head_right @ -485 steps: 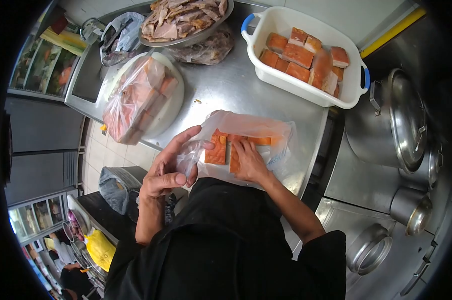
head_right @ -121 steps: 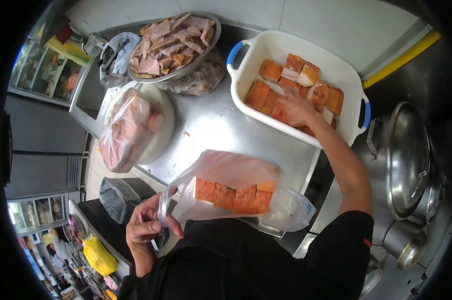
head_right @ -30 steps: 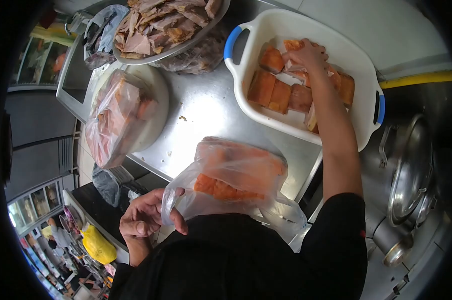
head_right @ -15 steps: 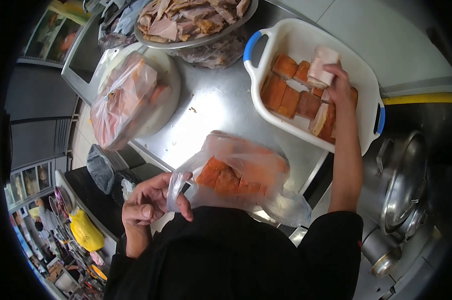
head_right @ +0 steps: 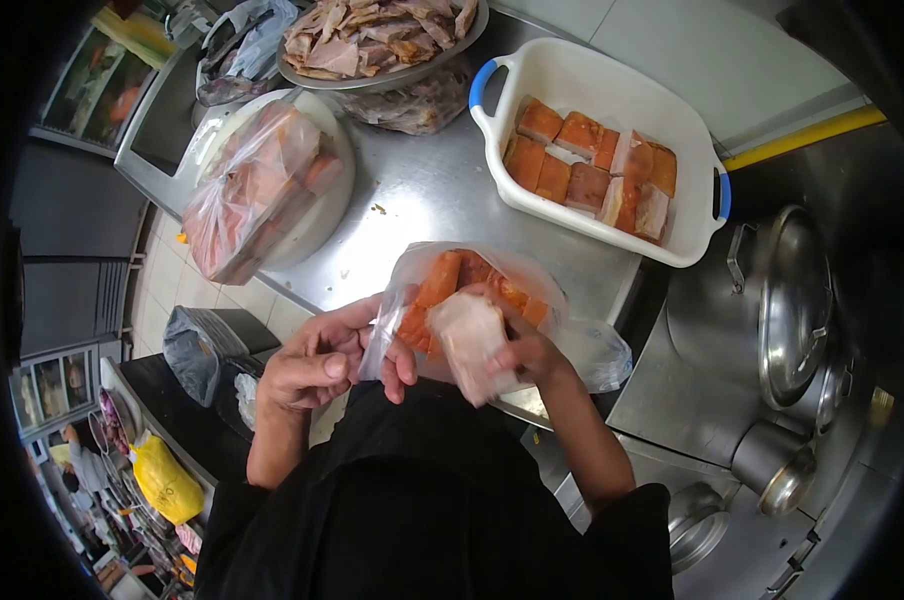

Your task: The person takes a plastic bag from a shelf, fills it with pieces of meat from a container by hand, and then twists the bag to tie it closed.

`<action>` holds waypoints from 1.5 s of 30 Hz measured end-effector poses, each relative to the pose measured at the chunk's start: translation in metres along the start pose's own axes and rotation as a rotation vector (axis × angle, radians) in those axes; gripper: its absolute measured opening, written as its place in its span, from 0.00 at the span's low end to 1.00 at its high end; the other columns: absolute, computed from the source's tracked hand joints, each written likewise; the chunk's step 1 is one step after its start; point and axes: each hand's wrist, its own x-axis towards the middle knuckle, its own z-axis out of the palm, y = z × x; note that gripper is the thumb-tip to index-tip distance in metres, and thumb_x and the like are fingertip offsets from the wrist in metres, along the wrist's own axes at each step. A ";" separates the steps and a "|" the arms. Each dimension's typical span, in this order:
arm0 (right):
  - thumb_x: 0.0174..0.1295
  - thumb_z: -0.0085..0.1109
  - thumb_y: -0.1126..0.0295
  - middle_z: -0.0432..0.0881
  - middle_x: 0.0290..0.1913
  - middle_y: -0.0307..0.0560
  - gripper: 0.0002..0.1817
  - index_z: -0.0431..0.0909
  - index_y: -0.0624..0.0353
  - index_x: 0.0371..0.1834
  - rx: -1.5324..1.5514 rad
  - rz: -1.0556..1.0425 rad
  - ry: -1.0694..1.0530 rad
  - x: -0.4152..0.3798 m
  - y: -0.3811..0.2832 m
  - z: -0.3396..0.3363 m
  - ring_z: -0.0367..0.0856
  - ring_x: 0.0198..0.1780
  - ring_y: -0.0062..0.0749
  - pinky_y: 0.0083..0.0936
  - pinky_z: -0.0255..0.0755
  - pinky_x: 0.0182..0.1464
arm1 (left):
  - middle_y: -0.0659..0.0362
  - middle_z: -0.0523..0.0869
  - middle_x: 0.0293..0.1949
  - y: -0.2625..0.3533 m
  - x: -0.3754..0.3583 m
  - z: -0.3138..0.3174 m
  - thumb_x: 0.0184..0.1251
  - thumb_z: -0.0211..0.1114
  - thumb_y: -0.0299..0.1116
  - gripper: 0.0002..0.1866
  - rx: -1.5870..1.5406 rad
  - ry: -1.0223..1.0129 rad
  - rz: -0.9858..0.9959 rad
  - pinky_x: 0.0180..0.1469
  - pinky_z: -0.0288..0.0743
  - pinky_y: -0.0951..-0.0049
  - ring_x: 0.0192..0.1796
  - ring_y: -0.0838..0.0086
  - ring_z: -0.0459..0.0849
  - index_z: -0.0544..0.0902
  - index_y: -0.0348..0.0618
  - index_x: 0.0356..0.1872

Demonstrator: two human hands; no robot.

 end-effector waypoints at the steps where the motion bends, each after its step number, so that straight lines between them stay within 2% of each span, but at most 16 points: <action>1: 0.36 0.67 0.69 0.84 0.49 0.49 0.34 0.81 0.61 0.56 -0.096 -0.020 0.158 0.005 0.012 -0.008 0.84 0.49 0.49 0.38 0.77 0.58 | 0.33 0.82 0.49 -0.002 -0.004 0.002 0.62 0.71 0.42 0.52 0.033 -0.010 0.003 0.55 0.79 0.64 0.47 0.55 0.87 0.50 0.24 0.78; 7: 0.37 0.73 0.62 0.85 0.50 0.52 0.29 0.85 0.58 0.49 -1.155 -0.187 0.860 0.035 0.026 -0.026 0.84 0.49 0.46 0.37 0.76 0.56 | 0.35 0.83 0.49 -0.009 -0.019 0.008 0.62 0.71 0.39 0.51 0.091 0.004 0.046 0.56 0.78 0.65 0.47 0.56 0.87 0.51 0.24 0.78; 11: 0.41 0.76 0.55 0.86 0.46 0.54 0.27 0.86 0.59 0.43 -1.382 -0.133 1.081 0.055 0.036 -0.015 0.83 0.51 0.49 0.42 0.75 0.55 | 0.35 0.83 0.49 -0.010 -0.019 0.016 0.61 0.72 0.39 0.51 0.121 0.011 0.048 0.57 0.77 0.65 0.47 0.57 0.88 0.51 0.23 0.77; 14: 0.47 0.74 0.45 0.87 0.45 0.54 0.36 0.82 0.60 0.55 -1.259 0.059 0.995 0.069 0.051 -0.030 0.85 0.52 0.48 0.38 0.75 0.58 | 0.35 0.83 0.48 -0.011 -0.018 0.012 0.60 0.72 0.40 0.52 0.130 0.026 0.044 0.57 0.77 0.65 0.47 0.56 0.87 0.51 0.23 0.77; 18: 0.52 0.69 0.35 0.82 0.55 0.62 0.45 0.78 0.64 0.61 -1.386 -0.237 0.966 0.060 0.057 -0.031 0.80 0.59 0.52 0.43 0.72 0.61 | 0.34 0.82 0.48 -0.013 -0.012 0.015 0.58 0.72 0.41 0.53 0.124 0.011 0.039 0.56 0.78 0.62 0.49 0.54 0.86 0.51 0.21 0.76; 20: 0.54 0.69 0.34 0.77 0.60 0.66 0.45 0.76 0.66 0.60 -1.567 -0.280 0.972 0.055 0.057 -0.021 0.76 0.62 0.60 0.47 0.72 0.61 | 0.33 0.82 0.48 -0.013 -0.009 0.016 0.58 0.73 0.42 0.54 0.124 0.015 0.028 0.56 0.79 0.60 0.49 0.53 0.86 0.51 0.20 0.76; 23: 0.58 0.69 0.40 0.77 0.62 0.65 0.40 0.75 0.64 0.62 -1.799 -0.122 1.106 0.050 0.056 -0.014 0.77 0.64 0.58 0.47 0.72 0.62 | 0.32 0.82 0.48 -0.008 -0.005 0.014 0.57 0.72 0.41 0.53 0.121 0.002 0.029 0.55 0.80 0.58 0.49 0.51 0.86 0.52 0.19 0.75; 26: 0.62 0.70 0.48 0.85 0.55 0.60 0.31 0.80 0.61 0.59 -1.373 -0.220 0.490 0.008 -0.034 0.034 0.84 0.56 0.46 0.39 0.75 0.59 | 0.30 0.83 0.46 -0.001 -0.007 0.018 0.54 0.73 0.41 0.55 0.109 0.061 0.041 0.53 0.81 0.57 0.48 0.48 0.87 0.53 0.18 0.75; 28: 0.64 0.69 0.55 0.90 0.39 0.49 0.20 0.86 0.59 0.50 -1.016 -0.256 0.519 0.004 -0.079 0.024 0.88 0.42 0.32 0.30 0.79 0.50 | 0.29 0.83 0.45 -0.002 -0.011 0.015 0.53 0.74 0.42 0.56 0.084 0.081 0.042 0.52 0.81 0.56 0.47 0.45 0.87 0.51 0.17 0.75; 29: 0.64 0.70 0.58 0.87 0.27 0.42 0.15 0.88 0.60 0.39 -1.229 -0.497 0.658 0.010 -0.111 0.020 0.85 0.32 0.25 0.26 0.80 0.40 | 0.29 0.82 0.47 -0.002 -0.011 0.014 0.54 0.73 0.39 0.54 0.047 0.046 0.041 0.54 0.80 0.55 0.49 0.46 0.87 0.52 0.18 0.76; 30: 0.67 0.67 0.67 0.90 0.41 0.40 0.10 0.88 0.59 0.47 -1.257 -0.391 0.712 0.018 -0.154 0.008 0.85 0.41 0.19 0.23 0.80 0.45 | 0.29 0.82 0.48 -0.001 -0.009 0.012 0.56 0.72 0.36 0.52 0.010 0.009 0.045 0.56 0.79 0.54 0.50 0.47 0.86 0.52 0.19 0.76; 33: 0.53 0.72 0.45 0.88 0.50 0.54 0.32 0.86 0.59 0.53 -1.435 -0.218 1.282 0.080 -0.239 -0.090 0.87 0.53 0.42 0.35 0.77 0.57 | 0.29 0.82 0.49 -0.001 -0.008 0.015 0.54 0.73 0.33 0.53 -0.033 -0.001 0.043 0.58 0.78 0.52 0.53 0.47 0.85 0.52 0.20 0.76; 35: 0.48 0.73 0.42 0.87 0.53 0.54 0.37 0.85 0.59 0.56 -1.610 0.211 1.330 0.115 -0.264 -0.169 0.86 0.57 0.44 0.35 0.76 0.60 | 0.30 0.82 0.50 -0.001 -0.008 0.015 0.53 0.73 0.32 0.53 -0.045 0.013 0.042 0.58 0.77 0.52 0.53 0.47 0.85 0.52 0.20 0.76; 38: 0.47 0.73 0.45 0.87 0.54 0.54 0.36 0.85 0.58 0.56 -1.658 0.217 1.261 0.140 -0.248 -0.225 0.85 0.57 0.45 0.35 0.75 0.61 | 0.30 0.82 0.51 -0.001 -0.010 0.019 0.52 0.74 0.32 0.53 -0.041 0.055 0.048 0.59 0.77 0.51 0.53 0.47 0.85 0.52 0.20 0.76; 41: 0.45 0.75 0.49 0.83 0.60 0.57 0.40 0.80 0.65 0.59 -1.661 0.340 1.466 0.161 -0.241 -0.244 0.83 0.62 0.43 0.34 0.76 0.63 | 0.31 0.81 0.52 -0.005 -0.010 0.021 0.53 0.74 0.31 0.53 -0.120 0.086 0.061 0.60 0.76 0.51 0.54 0.47 0.85 0.52 0.20 0.76; 45: 0.42 0.77 0.55 0.83 0.56 0.64 0.42 0.74 0.69 0.59 -1.561 0.159 1.303 0.162 -0.240 -0.236 0.85 0.58 0.46 0.34 0.80 0.58 | 0.30 0.81 0.52 -0.005 -0.009 0.018 0.53 0.74 0.30 0.53 -0.124 0.048 0.056 0.61 0.75 0.51 0.55 0.47 0.84 0.52 0.20 0.76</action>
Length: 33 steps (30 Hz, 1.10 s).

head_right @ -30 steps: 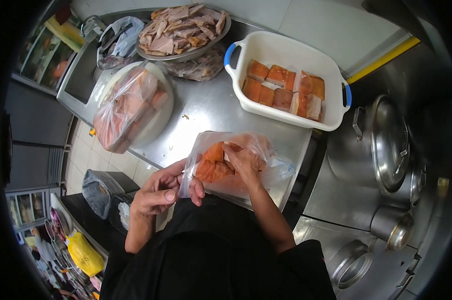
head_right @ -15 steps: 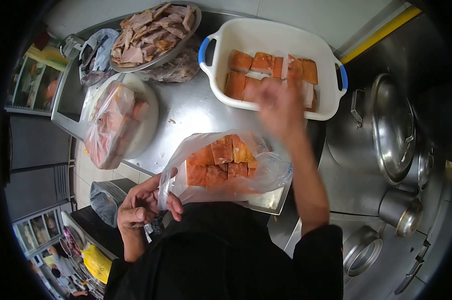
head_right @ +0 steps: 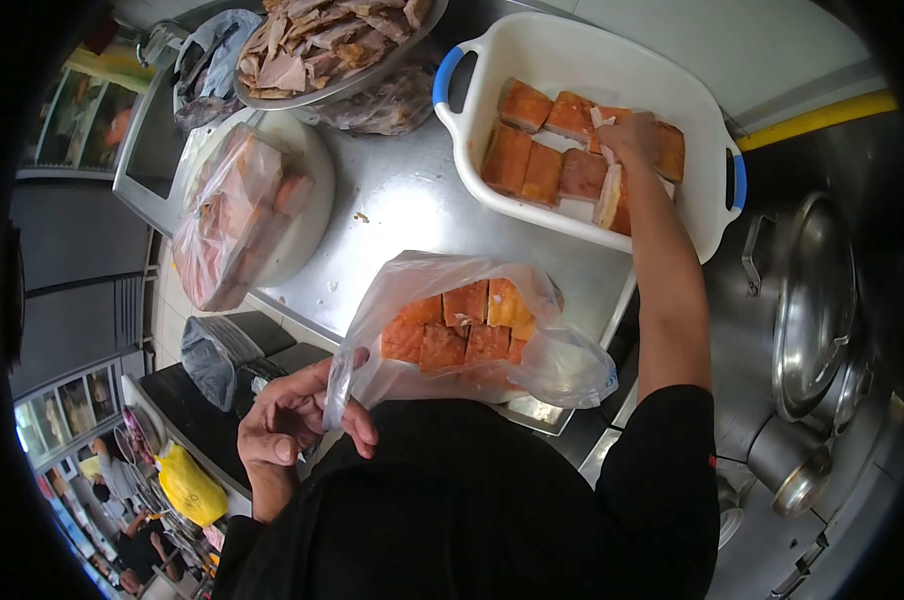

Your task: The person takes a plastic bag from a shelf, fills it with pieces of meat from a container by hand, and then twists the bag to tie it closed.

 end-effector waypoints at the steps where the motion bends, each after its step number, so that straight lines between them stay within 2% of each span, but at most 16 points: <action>1: 0.41 0.78 0.55 0.84 0.55 0.63 0.42 0.74 0.69 0.59 0.070 0.014 0.014 -0.007 -0.005 -0.009 0.86 0.55 0.46 0.34 0.81 0.56 | 0.30 0.81 0.52 0.001 0.000 -0.001 0.54 0.74 0.30 0.52 -0.007 -0.002 0.002 0.61 0.75 0.51 0.55 0.46 0.84 0.52 0.20 0.76; 3: 0.40 0.78 0.57 0.84 0.52 0.61 0.42 0.74 0.70 0.58 0.204 0.040 0.040 -0.035 -0.012 -0.049 0.87 0.50 0.46 0.34 0.82 0.52 | 0.30 0.81 0.52 0.002 -0.001 -0.003 0.54 0.74 0.29 0.52 -0.016 -0.009 0.000 0.61 0.75 0.51 0.56 0.46 0.84 0.52 0.21 0.76; 5: 0.47 0.74 0.63 0.83 0.48 0.55 0.34 0.75 0.71 0.56 0.699 -0.128 0.051 -0.068 0.000 -0.076 0.85 0.45 0.40 0.30 0.79 0.49 | 0.30 0.81 0.52 0.003 -0.002 -0.005 0.55 0.74 0.29 0.52 -0.027 -0.020 -0.020 0.61 0.75 0.51 0.56 0.46 0.84 0.52 0.21 0.77; 7: 0.52 0.68 0.65 0.83 0.51 0.52 0.30 0.74 0.72 0.57 1.171 -0.299 -0.150 -0.124 0.019 -0.113 0.84 0.51 0.38 0.32 0.78 0.56 | 0.30 0.82 0.52 0.003 -0.003 -0.006 0.56 0.74 0.28 0.51 -0.046 -0.021 -0.023 0.61 0.75 0.52 0.56 0.47 0.84 0.52 0.22 0.77; 8: 0.52 0.66 0.67 0.82 0.51 0.52 0.32 0.73 0.72 0.60 1.360 -0.206 -0.183 -0.164 0.032 -0.124 0.85 0.51 0.41 0.36 0.78 0.58 | 0.30 0.82 0.52 0.003 -0.003 -0.006 0.56 0.73 0.28 0.51 -0.056 -0.025 -0.024 0.61 0.75 0.52 0.56 0.47 0.85 0.52 0.23 0.77; 10: 0.52 0.63 0.70 0.83 0.51 0.52 0.30 0.75 0.70 0.61 1.506 -0.174 -0.299 -0.223 0.075 -0.122 0.85 0.51 0.40 0.35 0.79 0.58 | 0.30 0.82 0.52 0.007 0.001 -0.008 0.57 0.73 0.27 0.51 -0.039 -0.063 -0.063 0.61 0.75 0.54 0.55 0.48 0.85 0.52 0.24 0.78; 13: 0.52 0.63 0.70 0.83 0.49 0.51 0.27 0.77 0.69 0.58 1.493 -0.262 -0.923 -0.317 0.075 -0.079 0.85 0.49 0.38 0.33 0.79 0.55 | 0.30 0.82 0.51 0.010 0.002 -0.012 0.58 0.72 0.27 0.50 0.004 -0.123 -0.084 0.61 0.76 0.55 0.54 0.48 0.85 0.52 0.25 0.78; 15: 0.53 0.62 0.70 0.84 0.48 0.51 0.26 0.78 0.69 0.56 1.425 -0.187 -1.172 -0.355 0.056 -0.021 0.85 0.48 0.36 0.31 0.80 0.54 | 0.30 0.82 0.50 0.009 0.000 -0.012 0.57 0.73 0.30 0.51 0.065 -0.115 -0.089 0.58 0.78 0.55 0.52 0.47 0.86 0.50 0.23 0.77; 17: 0.53 0.62 0.69 0.84 0.48 0.50 0.25 0.79 0.69 0.55 1.448 0.061 -1.033 -0.360 0.053 0.040 0.85 0.46 0.35 0.30 0.80 0.52 | 0.29 0.83 0.47 0.009 -0.002 -0.009 0.55 0.75 0.38 0.57 0.156 -0.063 -0.099 0.53 0.81 0.54 0.49 0.45 0.87 0.47 0.17 0.76; 19: 0.54 0.62 0.67 0.82 0.47 0.48 0.24 0.79 0.67 0.54 1.522 0.226 -0.726 -0.362 0.039 0.047 0.84 0.45 0.34 0.27 0.78 0.51 | 0.29 0.83 0.47 0.008 -0.006 -0.010 0.55 0.74 0.38 0.56 0.170 -0.070 -0.102 0.54 0.81 0.55 0.49 0.46 0.87 0.48 0.17 0.76; 22: 0.55 0.62 0.65 0.81 0.48 0.48 0.28 0.76 0.67 0.59 1.454 0.243 -0.327 -0.361 0.036 0.026 0.80 0.52 0.34 0.31 0.74 0.56 | 0.31 0.83 0.49 0.006 -0.008 -0.017 0.60 0.71 0.30 0.49 0.139 -0.146 -0.099 0.58 0.78 0.57 0.52 0.50 0.86 0.52 0.23 0.77; 23: 0.55 0.63 0.65 0.81 0.50 0.49 0.29 0.74 0.69 0.60 1.464 0.144 -0.245 -0.355 0.046 0.039 0.80 0.52 0.37 0.33 0.74 0.57 | 0.32 0.82 0.51 0.005 -0.009 -0.020 0.62 0.69 0.27 0.46 0.117 -0.182 -0.103 0.60 0.77 0.58 0.53 0.51 0.86 0.53 0.26 0.78; 26: 0.55 0.65 0.62 0.82 0.54 0.53 0.30 0.75 0.66 0.60 1.048 0.109 0.065 -0.350 0.058 0.055 0.83 0.52 0.44 0.37 0.76 0.57 | 0.34 0.83 0.51 0.002 -0.008 -0.021 0.63 0.68 0.27 0.45 0.140 -0.205 -0.122 0.59 0.78 0.58 0.53 0.53 0.86 0.54 0.26 0.78; 29: 0.53 0.67 0.60 0.82 0.55 0.59 0.32 0.74 0.68 0.59 0.526 0.031 0.236 -0.360 0.064 0.044 0.82 0.54 0.54 0.42 0.74 0.59 | 0.30 0.82 0.49 0.003 -0.006 -0.017 0.58 0.72 0.36 0.51 0.225 -0.155 -0.153 0.57 0.80 0.56 0.52 0.49 0.86 0.52 0.21 0.76; 32: 0.54 0.67 0.60 0.80 0.53 0.72 0.31 0.75 0.71 0.57 0.354 -0.058 0.265 -0.366 0.065 0.037 0.79 0.56 0.66 0.49 0.70 0.62 | 0.31 0.82 0.50 0.001 -0.005 -0.018 0.60 0.72 0.35 0.49 0.235 -0.183 -0.184 0.58 0.79 0.57 0.53 0.50 0.86 0.53 0.22 0.76; 33: 0.56 0.68 0.58 0.80 0.54 0.72 0.31 0.75 0.70 0.57 0.310 -0.060 0.276 -0.367 0.064 0.040 0.79 0.58 0.66 0.49 0.71 0.62 | 0.31 0.82 0.50 -0.001 -0.004 -0.017 0.62 0.72 0.35 0.48 0.228 -0.192 -0.193 0.60 0.78 0.57 0.53 0.50 0.86 0.54 0.23 0.76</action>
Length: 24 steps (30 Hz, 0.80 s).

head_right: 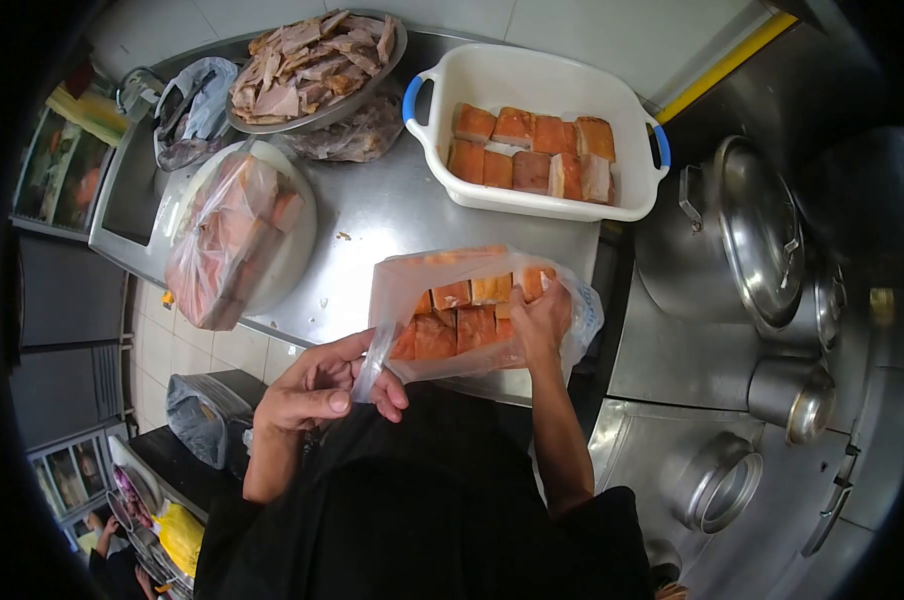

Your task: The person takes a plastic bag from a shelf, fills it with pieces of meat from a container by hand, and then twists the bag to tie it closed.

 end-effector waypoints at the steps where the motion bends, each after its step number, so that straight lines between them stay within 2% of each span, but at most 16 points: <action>1: 0.57 0.68 0.58 0.80 0.55 0.72 0.31 0.74 0.70 0.58 0.018 0.013 -0.062 -0.001 0.001 -0.001 0.79 0.58 0.66 0.49 0.71 0.62 | 0.31 0.82 0.51 -0.001 0.001 0.002 0.62 0.72 0.36 0.49 0.003 -0.001 -0.005 0.60 0.77 0.57 0.53 0.50 0.86 0.54 0.23 0.76; 3: 0.58 0.67 0.57 0.80 0.56 0.72 0.32 0.73 0.70 0.60 0.061 0.035 -0.191 -0.004 0.001 -0.002 0.79 0.58 0.65 0.49 0.71 0.61 | 0.31 0.82 0.51 0.000 0.002 0.005 0.61 0.73 0.36 0.49 0.012 0.004 -0.014 0.60 0.77 0.56 0.53 0.50 0.86 0.54 0.23 0.76; 6: 0.56 0.70 0.57 0.81 0.54 0.67 0.34 0.74 0.67 0.61 0.074 -0.048 -0.096 0.003 0.019 0.016 0.78 0.58 0.62 0.49 0.69 0.63 | 0.31 0.82 0.51 -0.001 0.003 -0.001 0.61 0.73 0.36 0.49 0.019 -0.015 0.006 0.60 0.77 0.56 0.53 0.49 0.86 0.54 0.23 0.77; 9: 0.59 0.70 0.58 0.82 0.52 0.65 0.30 0.75 0.66 0.60 0.122 -0.118 0.002 0.014 0.018 0.025 0.79 0.56 0.59 0.45 0.71 0.60 | 0.31 0.82 0.51 -0.001 0.007 0.001 0.61 0.73 0.38 0.50 0.061 0.017 0.015 0.60 0.77 0.57 0.54 0.49 0.86 0.53 0.24 0.77; 12: 0.61 0.70 0.59 0.83 0.51 0.63 0.29 0.75 0.65 0.60 0.231 -0.070 -0.241 0.018 0.009 0.003 0.79 0.55 0.56 0.39 0.74 0.57 | 0.31 0.82 0.51 0.001 0.004 0.002 0.61 0.73 0.40 0.51 0.091 0.039 0.071 0.59 0.78 0.57 0.53 0.48 0.86 0.52 0.24 0.77; 15: 0.57 0.74 0.62 0.80 0.58 0.67 0.36 0.71 0.62 0.68 0.382 -0.082 -0.369 -0.003 -0.020 -0.065 0.76 0.62 0.64 0.47 0.69 0.64 | 0.32 0.83 0.50 0.010 -0.001 0.002 0.60 0.73 0.41 0.52 0.107 0.131 0.090 0.59 0.78 0.56 0.52 0.48 0.87 0.52 0.25 0.78; 18: 0.52 0.77 0.67 0.81 0.55 0.64 0.38 0.72 0.60 0.68 0.045 -0.459 0.215 -0.019 -0.010 -0.084 0.76 0.61 0.59 0.47 0.67 0.67 | 0.36 0.85 0.46 0.013 0.000 0.014 0.63 0.72 0.37 0.49 0.167 0.222 0.125 0.55 0.80 0.59 0.49 0.52 0.88 0.53 0.29 0.78; 20: 0.49 0.78 0.67 0.81 0.54 0.61 0.37 0.75 0.60 0.64 -0.111 -0.329 0.406 -0.014 -0.012 -0.088 0.75 0.61 0.56 0.47 0.66 0.67 | 0.39 0.85 0.44 0.013 0.002 0.022 0.64 0.72 0.34 0.46 0.229 0.283 0.140 0.53 0.81 0.62 0.45 0.57 0.88 0.55 0.30 0.78; 23: 0.59 0.75 0.61 0.81 0.38 0.48 0.20 0.79 0.61 0.46 0.172 0.032 0.268 0.003 0.036 -0.074 0.79 0.40 0.39 0.39 0.75 0.50 | 0.44 0.85 0.40 0.014 0.007 0.034 0.66 0.72 0.31 0.43 0.346 0.355 0.142 0.49 0.81 0.66 0.40 0.64 0.86 0.58 0.31 0.77; 24: 0.63 0.72 0.60 0.79 0.33 0.45 0.18 0.78 0.61 0.44 0.593 0.221 0.056 0.011 0.049 -0.080 0.77 0.34 0.34 0.35 0.75 0.44 | 0.46 0.85 0.39 0.017 0.009 0.035 0.66 0.72 0.31 0.42 0.385 0.381 0.126 0.48 0.81 0.67 0.39 0.66 0.85 0.59 0.32 0.77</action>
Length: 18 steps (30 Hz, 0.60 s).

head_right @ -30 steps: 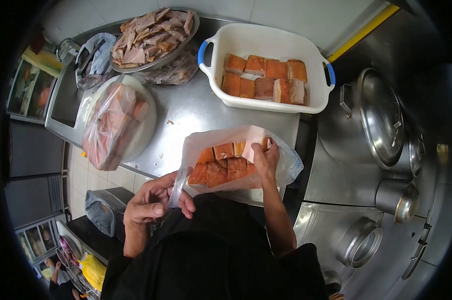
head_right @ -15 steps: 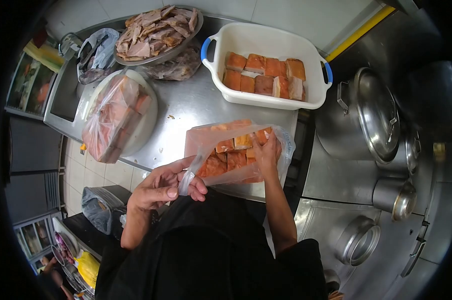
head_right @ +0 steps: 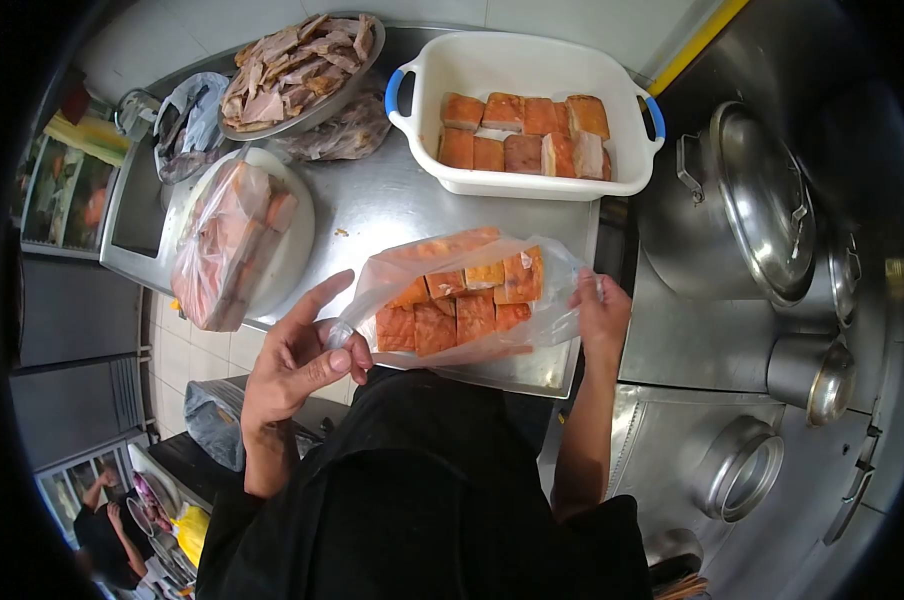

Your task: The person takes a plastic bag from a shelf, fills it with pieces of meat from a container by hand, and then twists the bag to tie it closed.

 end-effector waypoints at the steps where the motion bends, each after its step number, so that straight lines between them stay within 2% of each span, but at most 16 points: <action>1: 0.66 0.70 0.58 0.77 0.27 0.41 0.17 0.78 0.61 0.41 0.391 0.260 -0.194 0.007 0.006 -0.005 0.76 0.27 0.28 0.32 0.75 0.38 | 0.47 0.85 0.37 0.003 0.001 0.001 0.66 0.72 0.31 0.41 0.044 0.023 -0.014 0.47 0.81 0.67 0.38 0.68 0.85 0.60 0.32 0.77; 2: 0.74 0.61 0.56 0.65 0.18 0.33 0.16 0.77 0.59 0.37 0.567 0.261 -0.160 -0.008 -0.027 0.001 0.61 0.17 0.16 0.21 0.65 0.25 | 0.47 0.85 0.39 0.005 0.001 0.001 0.66 0.72 0.31 0.40 0.081 0.058 -0.022 0.47 0.80 0.68 0.39 0.68 0.84 0.61 0.32 0.76; 4: 0.73 0.61 0.57 0.63 0.17 0.32 0.16 0.77 0.59 0.36 0.641 0.258 -0.248 -0.020 -0.061 -0.009 0.59 0.18 0.16 0.20 0.62 0.25 | 0.48 0.85 0.42 0.010 0.004 0.002 0.67 0.72 0.31 0.39 0.161 0.116 -0.037 0.48 0.79 0.69 0.41 0.70 0.84 0.63 0.33 0.75; 5: 0.73 0.61 0.57 0.62 0.17 0.32 0.16 0.77 0.59 0.36 0.677 0.254 -0.292 -0.023 -0.068 -0.014 0.58 0.18 0.16 0.19 0.61 0.25 | 0.48 0.84 0.44 0.011 0.006 0.007 0.66 0.72 0.30 0.38 0.314 0.215 0.026 0.49 0.79 0.70 0.43 0.70 0.84 0.65 0.32 0.74; 7: 0.74 0.60 0.61 0.63 0.19 0.31 0.13 0.79 0.61 0.43 0.721 0.274 -0.351 -0.025 -0.074 -0.017 0.58 0.20 0.15 0.18 0.59 0.27 | 0.48 0.84 0.48 0.009 0.009 0.021 0.65 0.74 0.30 0.36 0.614 0.414 0.166 0.50 0.79 0.70 0.46 0.70 0.85 0.69 0.32 0.72; 8: 0.74 0.60 0.62 0.64 0.19 0.31 0.12 0.79 0.62 0.46 0.746 0.283 -0.371 -0.026 -0.079 -0.015 0.59 0.21 0.15 0.18 0.59 0.28 | 0.45 0.84 0.49 0.002 0.018 0.025 0.63 0.75 0.32 0.31 0.975 0.488 0.544 0.50 0.79 0.68 0.45 0.66 0.86 0.75 0.30 0.65; 10: 0.75 0.58 0.64 0.66 0.21 0.32 0.13 0.79 0.63 0.50 0.784 0.276 -0.389 -0.025 -0.081 -0.011 0.61 0.23 0.15 0.18 0.59 0.28 | 0.43 0.84 0.50 0.003 0.032 0.052 0.64 0.73 0.31 0.23 1.029 0.359 0.807 0.50 0.79 0.62 0.48 0.58 0.87 0.80 0.30 0.57; 12: 0.75 0.57 0.66 0.67 0.23 0.32 0.13 0.78 0.64 0.54 0.811 0.243 -0.397 -0.022 -0.081 -0.006 0.62 0.25 0.15 0.18 0.58 0.29 | 0.41 0.82 0.56 -0.033 0.057 0.074 0.63 0.71 0.27 0.22 0.902 -0.139 0.558 0.59 0.77 0.60 0.58 0.51 0.83 0.80 0.36 0.59; 13: 0.75 0.56 0.66 0.67 0.24 0.33 0.13 0.77 0.64 0.54 0.817 0.238 -0.412 -0.021 -0.080 -0.005 0.63 0.26 0.15 0.17 0.58 0.29 | 0.37 0.78 0.62 -0.038 0.076 0.098 0.64 0.70 0.28 0.22 0.930 -0.262 0.281 0.62 0.76 0.54 0.64 0.48 0.79 0.80 0.35 0.59; 15: 0.75 0.55 0.68 0.68 0.25 0.33 0.12 0.77 0.65 0.55 0.832 0.222 -0.444 -0.023 -0.077 -0.006 0.63 0.27 0.16 0.17 0.58 0.30 | 0.35 0.70 0.70 -0.120 0.128 0.109 0.62 0.72 0.42 0.34 1.469 -0.275 0.362 0.69 0.67 0.45 0.71 0.44 0.71 0.75 0.34 0.66; 18: 0.75 0.55 0.69 0.68 0.24 0.33 0.12 0.77 0.64 0.55 0.801 0.224 -0.446 -0.023 -0.073 -0.012 0.62 0.25 0.15 0.16 0.57 0.29 | 0.32 0.60 0.76 -0.151 0.153 0.116 0.56 0.73 0.54 0.48 1.767 -0.198 0.384 0.74 0.53 0.35 0.77 0.38 0.60 0.66 0.35 0.74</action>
